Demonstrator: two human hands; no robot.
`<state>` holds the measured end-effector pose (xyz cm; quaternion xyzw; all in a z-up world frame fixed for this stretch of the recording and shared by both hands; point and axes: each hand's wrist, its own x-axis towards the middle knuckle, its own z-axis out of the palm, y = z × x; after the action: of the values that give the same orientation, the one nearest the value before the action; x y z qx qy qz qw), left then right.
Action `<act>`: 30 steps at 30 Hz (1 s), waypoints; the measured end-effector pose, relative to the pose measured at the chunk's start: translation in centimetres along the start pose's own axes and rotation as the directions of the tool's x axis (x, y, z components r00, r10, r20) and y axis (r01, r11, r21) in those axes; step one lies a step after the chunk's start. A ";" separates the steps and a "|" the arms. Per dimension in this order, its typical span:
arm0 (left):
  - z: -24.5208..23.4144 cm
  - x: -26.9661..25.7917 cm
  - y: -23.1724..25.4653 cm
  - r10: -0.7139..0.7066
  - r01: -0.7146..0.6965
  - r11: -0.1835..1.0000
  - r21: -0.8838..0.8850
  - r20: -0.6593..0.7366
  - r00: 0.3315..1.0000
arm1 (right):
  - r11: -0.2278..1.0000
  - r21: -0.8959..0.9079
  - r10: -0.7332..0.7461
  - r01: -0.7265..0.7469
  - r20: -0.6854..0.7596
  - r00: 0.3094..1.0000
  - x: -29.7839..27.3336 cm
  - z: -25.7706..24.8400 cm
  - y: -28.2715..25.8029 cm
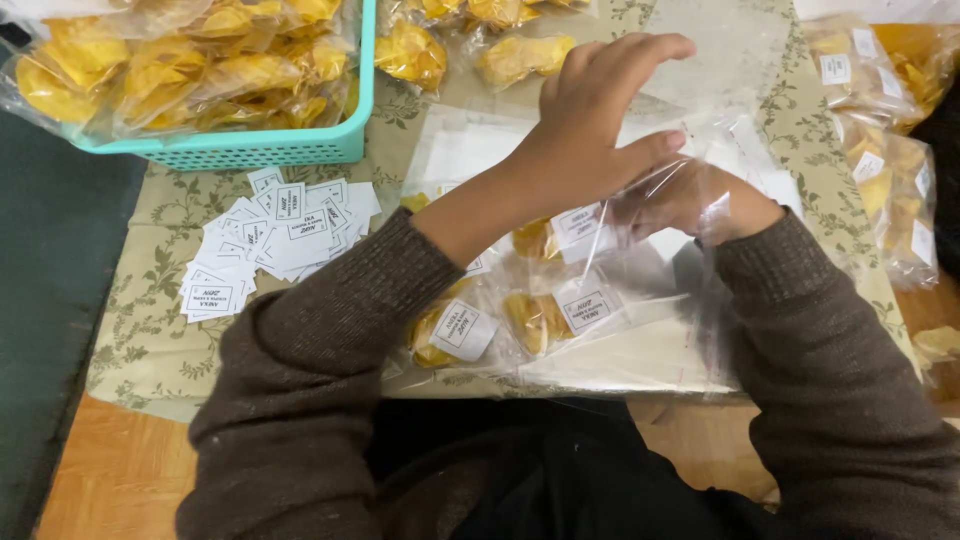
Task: Packaging small yellow items and labels into individual plastic bags
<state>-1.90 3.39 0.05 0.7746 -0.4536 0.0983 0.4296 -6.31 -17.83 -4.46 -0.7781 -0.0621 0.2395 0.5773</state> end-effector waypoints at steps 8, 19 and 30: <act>-3.6 -6.8 2.5 -0.041 -0.009 0.978 0.210 0.233 0.972 | 0.949 0.033 -0.300 0.313 0.399 0.866 -0.7 1.7 -1.8; -2.1 -10.2 0.6 -0.130 -0.041 0.962 0.269 0.588 0.798 | 0.987 -0.083 -0.039 0.139 0.712 0.701 3.8 -7.7 18.1; 0.2 -11.5 -1.3 -0.134 -0.119 0.906 0.406 0.543 0.829 | 0.546 -0.431 0.571 -0.718 -0.436 0.696 -7.7 -2.4 -6.6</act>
<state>-7.45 10.64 -6.99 0.8451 -0.5237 -0.0385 0.1000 -10.84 -20.65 4.52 -0.9029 0.2331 0.3083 0.1881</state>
